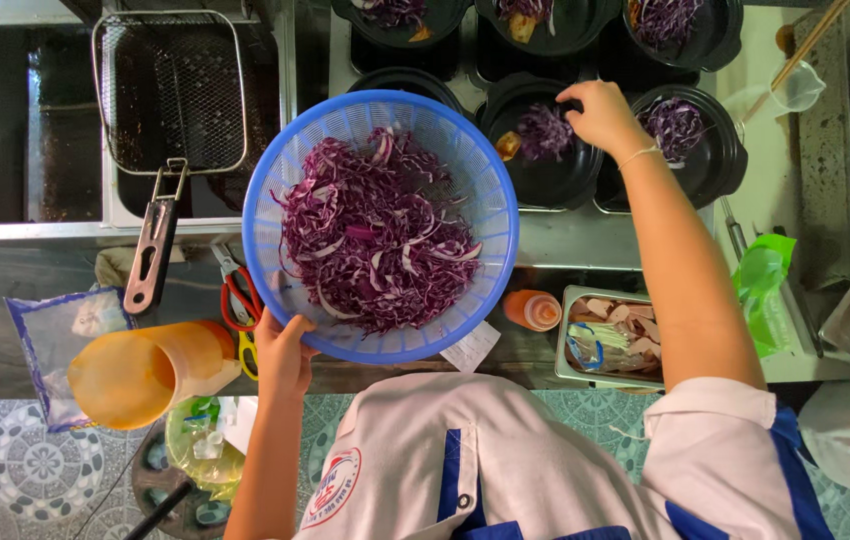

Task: The person assembles food containers by placing shredded purple cabbage, corn pieces, and small round items into black bowls. The person then wipes the countertop with a cloth.

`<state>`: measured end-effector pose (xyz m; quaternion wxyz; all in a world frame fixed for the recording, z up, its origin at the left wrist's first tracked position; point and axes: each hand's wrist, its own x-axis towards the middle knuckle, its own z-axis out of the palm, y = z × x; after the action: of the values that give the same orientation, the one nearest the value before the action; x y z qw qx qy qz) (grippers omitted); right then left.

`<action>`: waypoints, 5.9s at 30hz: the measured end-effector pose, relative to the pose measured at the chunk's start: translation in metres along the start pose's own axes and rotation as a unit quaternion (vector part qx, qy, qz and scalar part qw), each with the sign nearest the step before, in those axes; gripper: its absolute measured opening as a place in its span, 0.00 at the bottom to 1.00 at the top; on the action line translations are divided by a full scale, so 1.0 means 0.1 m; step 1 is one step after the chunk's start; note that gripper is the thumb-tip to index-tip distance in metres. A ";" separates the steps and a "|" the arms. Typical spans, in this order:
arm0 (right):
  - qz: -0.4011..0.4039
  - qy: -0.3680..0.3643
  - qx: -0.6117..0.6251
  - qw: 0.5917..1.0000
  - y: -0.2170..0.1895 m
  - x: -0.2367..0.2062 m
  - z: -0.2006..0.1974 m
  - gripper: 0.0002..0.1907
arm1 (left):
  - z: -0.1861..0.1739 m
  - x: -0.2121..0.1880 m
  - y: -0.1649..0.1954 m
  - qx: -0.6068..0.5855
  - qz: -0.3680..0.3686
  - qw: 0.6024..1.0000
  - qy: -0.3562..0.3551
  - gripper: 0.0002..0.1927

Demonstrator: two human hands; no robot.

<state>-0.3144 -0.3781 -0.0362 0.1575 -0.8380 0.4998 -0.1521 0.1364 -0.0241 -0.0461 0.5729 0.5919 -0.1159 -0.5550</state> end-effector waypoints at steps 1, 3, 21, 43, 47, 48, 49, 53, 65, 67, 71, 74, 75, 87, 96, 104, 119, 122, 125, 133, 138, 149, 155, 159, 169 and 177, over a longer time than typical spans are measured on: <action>-0.007 0.006 0.007 1.000 0.02 -0.03 0.05 0.17 | 0.00 0.00 -0.01 -0.011 -0.005 1.000 0.001 0.19; -0.019 0.018 0.020 0.999 0.04 -0.08 0.13 0.21 | 0.00 0.01 -0.02 -0.033 -0.016 0.999 0.003 0.20; -0.221 -0.053 -0.147 0.963 -2.11 -0.23 0.47 0.25 | 0.40 0.10 -0.06 -0.049 0.015 0.996 -0.069 0.23; -0.155 -0.111 0.099 0.977 -2.15 -0.43 0.57 0.09 | 0.61 0.00 0.00 -0.038 0.008 0.996 -0.081 0.24; -0.052 -0.152 0.206 0.965 -1.97 -0.29 0.35 0.08 | 0.60 -0.01 0.00 -0.040 -0.002 0.997 -0.070 0.23; -0.079 -0.140 0.166 0.973 -1.95 -0.28 0.34 0.08 | 0.60 0.00 -0.01 -0.045 -0.001 0.996 -0.073 0.23; -0.105 -0.127 0.124 0.978 -1.95 -0.29 0.35 0.08 | 0.60 0.00 -0.03 -0.040 0.003 0.996 -0.075 0.23; -0.180 -0.056 -0.030 0.982 -2.06 -0.49 0.63 0.20 | 0.63 -0.01 -0.10 -0.018 0.016 0.997 -0.071 0.20; -0.110 0.000 0.076 0.991 -1.87 -0.55 0.58 0.12 | 0.78 -0.09 -0.03 -0.014 -0.001 0.997 -0.081 0.19; -0.148 0.022 -0.017 0.989 -1.93 -0.60 0.64 0.21 | 0.77 -0.07 -0.02 -0.013 0.009 0.996 -0.086 0.19; -0.122 -0.016 0.081 0.989 -1.96 -0.62 0.72 0.14 | 0.75 -0.05 -0.03 -0.018 0.005 0.997 -0.079 0.19; -0.088 -0.035 0.177 0.980 -1.94 -0.55 0.60 0.10 | 0.73 -0.04 -0.04 -0.024 0.003 0.996 -0.084 0.19; -0.098 -0.018 0.193 0.976 -1.93 -0.51 0.53 0.09 | 0.72 -0.04 -0.04 -0.028 0.006 0.995 -0.091 0.19; -0.129 0.010 0.234 0.964 -2.15 -0.60 -0.24 0.05 | 0.66 -0.12 0.04 0.005 0.012 0.996 -0.083 0.19; -0.099 0.008 0.330 0.939 -2.01 -0.55 -0.54 0.06 | 0.59 -0.12 0.06 -0.035 0.013 0.996 -0.086 0.19; -0.032 0.077 0.300 0.950 -1.07 -0.17 -0.82 0.06 | 0.24 -0.04 0.01 -0.009 0.016 0.999 -0.039 0.18; 0.014 0.020 0.027 0.999 -0.03 -0.02 0.21 0.19 | 0.07 0.03 0.09 -0.035 0.015 0.999 -0.009 0.19; 0.053 -0.005 0.072 0.996 -0.12 -0.04 0.12 0.16 | 0.07 0.05 0.07 -0.034 0.009 0.999 -0.009 0.18; 0.088 -0.029 0.124 0.988 -0.20 -0.07 0.08 0.15 | 0.08 0.05 0.04 -0.033 0.015 0.999 -0.025 0.18; 0.045 -0.040 -0.051 0.997 -0.10 -0.16 0.21 0.08 | 0.06 -0.03 0.06 -0.032 0.004 0.999 -0.012 0.19; -0.003 0.018 0.044 0.999 -0.21 -0.19 0.04 0.16 | -0.02 -0.11 0.05 -0.034 0.011 0.999 -0.012 0.19; -0.110 0.087 0.050 0.989 -1.32 -0.85 -0.20 0.09 | -0.54 -0.59 -0.28 -0.047 0.002 0.999 -0.009 0.18; -0.099 0.118 0.019 0.988 -2.01 -1.28 -0.09 0.07 | -0.87 -0.78 -0.50 -0.039 -0.002 0.999 -0.002 0.16; -0.314 -0.022 0.047 0.948 -2.85 -1.77 0.62 0.12 | -0.98 -0.88 -0.64 0.007 -0.015 1.000 0.020 0.18; -0.306 -0.177 -0.012 0.935 -3.12 -2.04 1.43 0.10 | -0.93 -1.09 -0.82 -0.024 -0.048 0.998 0.020 0.23; -0.267 -0.195 0.016 0.944 -3.14 -2.23 1.16 0.20 | -0.93 -1.11 -0.69 -0.006 -0.026 1.000 -0.013 0.24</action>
<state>-0.1205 -0.0260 -0.0322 0.2189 -0.9514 0.2146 -0.0304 0.1354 0.1345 -0.0686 0.5603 0.5835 -0.1045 -0.5785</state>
